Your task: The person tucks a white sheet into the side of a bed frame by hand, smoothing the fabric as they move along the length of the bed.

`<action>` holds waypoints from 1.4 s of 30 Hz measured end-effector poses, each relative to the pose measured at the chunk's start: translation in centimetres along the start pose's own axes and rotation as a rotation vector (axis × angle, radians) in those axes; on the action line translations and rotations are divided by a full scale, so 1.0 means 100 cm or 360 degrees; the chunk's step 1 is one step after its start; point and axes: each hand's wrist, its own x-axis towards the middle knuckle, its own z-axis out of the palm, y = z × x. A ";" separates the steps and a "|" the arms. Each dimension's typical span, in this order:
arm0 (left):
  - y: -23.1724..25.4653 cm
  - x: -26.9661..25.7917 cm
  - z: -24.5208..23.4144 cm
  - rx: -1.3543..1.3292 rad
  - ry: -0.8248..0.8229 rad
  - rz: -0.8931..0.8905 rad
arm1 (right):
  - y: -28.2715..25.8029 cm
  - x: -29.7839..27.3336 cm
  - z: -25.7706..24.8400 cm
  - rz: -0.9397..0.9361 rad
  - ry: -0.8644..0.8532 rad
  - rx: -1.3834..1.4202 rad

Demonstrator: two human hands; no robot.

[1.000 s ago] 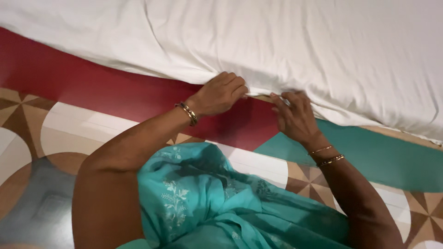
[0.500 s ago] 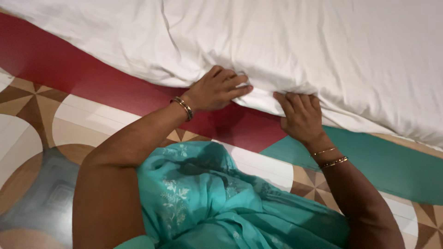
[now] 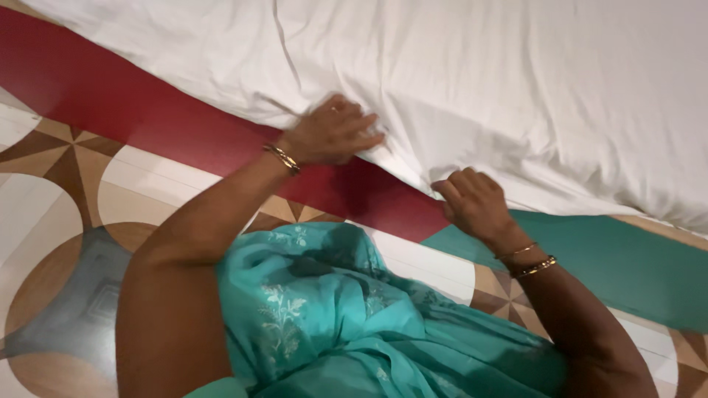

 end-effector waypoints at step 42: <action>0.055 0.108 0.012 -0.0598 0.0000 -0.0110 | 0.091 -0.129 -0.051 0.0456 0.0299 -0.0532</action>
